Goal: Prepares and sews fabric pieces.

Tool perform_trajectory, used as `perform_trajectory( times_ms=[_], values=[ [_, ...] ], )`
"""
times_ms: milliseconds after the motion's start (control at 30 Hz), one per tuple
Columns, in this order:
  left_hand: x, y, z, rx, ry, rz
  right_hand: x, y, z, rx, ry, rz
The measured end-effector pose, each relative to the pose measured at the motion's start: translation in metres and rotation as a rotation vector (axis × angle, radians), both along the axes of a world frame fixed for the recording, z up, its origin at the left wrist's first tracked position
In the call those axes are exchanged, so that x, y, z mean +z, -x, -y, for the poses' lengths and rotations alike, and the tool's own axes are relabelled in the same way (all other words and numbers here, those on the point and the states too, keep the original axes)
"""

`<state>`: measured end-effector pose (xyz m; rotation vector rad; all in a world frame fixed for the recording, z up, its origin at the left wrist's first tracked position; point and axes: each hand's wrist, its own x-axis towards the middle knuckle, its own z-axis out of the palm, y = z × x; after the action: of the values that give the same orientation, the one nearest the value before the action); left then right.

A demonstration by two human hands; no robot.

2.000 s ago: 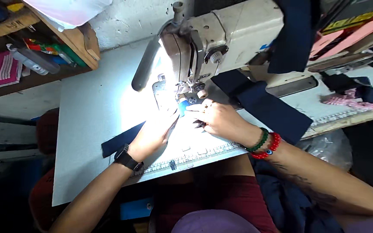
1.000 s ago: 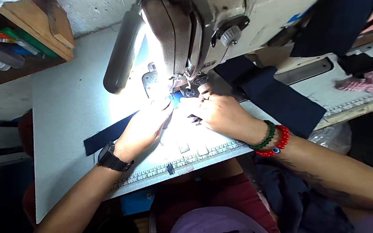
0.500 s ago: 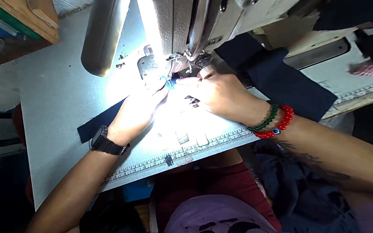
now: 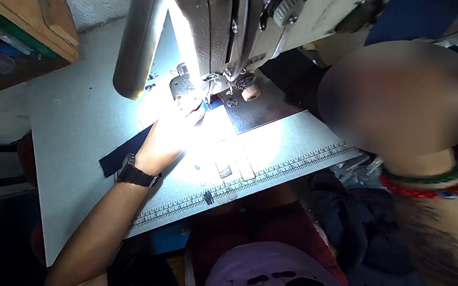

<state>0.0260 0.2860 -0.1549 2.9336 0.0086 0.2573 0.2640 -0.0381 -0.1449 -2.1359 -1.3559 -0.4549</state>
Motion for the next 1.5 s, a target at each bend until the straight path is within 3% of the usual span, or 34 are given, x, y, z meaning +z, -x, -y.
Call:
perform_trajectory(
  times_ms=[67, 133, 467, 900, 1000, 1100, 1200, 1367, 1433, 1500],
  values=[
    [0.001, -0.001, -0.001, -0.003, 0.002, -0.011, -0.009, -0.038, 0.036, -0.242, 0.042, -0.085],
    [0.002, -0.003, -0.002, -0.014, 0.025, -0.013, -0.017, -0.061, 0.05, -0.341, 0.064, -0.13],
    [-0.004, -0.001, -0.006, 0.027, 0.047, -0.011, -0.042, -0.063, 0.042, -0.274, -0.057, -0.024],
    [0.006, -0.014, -0.016, -0.012, 0.111, 0.083, -0.043, -0.063, 0.045, -0.23, -0.105, -0.005],
    [0.019, -0.037, -0.02, 0.214, 0.247, 0.138, -0.035, -0.039, 0.047, -0.236, -0.199, 0.009],
    [0.032, -0.061, -0.015, 0.487, 0.31, -0.071, -0.006, 0.007, 0.032, -0.215, -0.071, -0.214],
    [0.038, -0.081, -0.004, 0.593, 0.243, -0.231, 0.006, 0.048, 0.006, -0.125, 0.044, -0.254],
    [0.019, -0.054, -0.038, 0.742, 0.598, 0.375, -0.009, 0.106, -0.048, 0.099, 0.234, -0.348],
    [0.023, -0.026, -0.035, 0.757, 0.608, 0.486, -0.005, 0.129, -0.081, 0.176, 0.259, -0.325],
    [0.031, 0.008, -0.003, 0.738, 0.574, 0.464, 0.002, 0.146, -0.116, 0.238, 0.25, -0.269]
  ],
)
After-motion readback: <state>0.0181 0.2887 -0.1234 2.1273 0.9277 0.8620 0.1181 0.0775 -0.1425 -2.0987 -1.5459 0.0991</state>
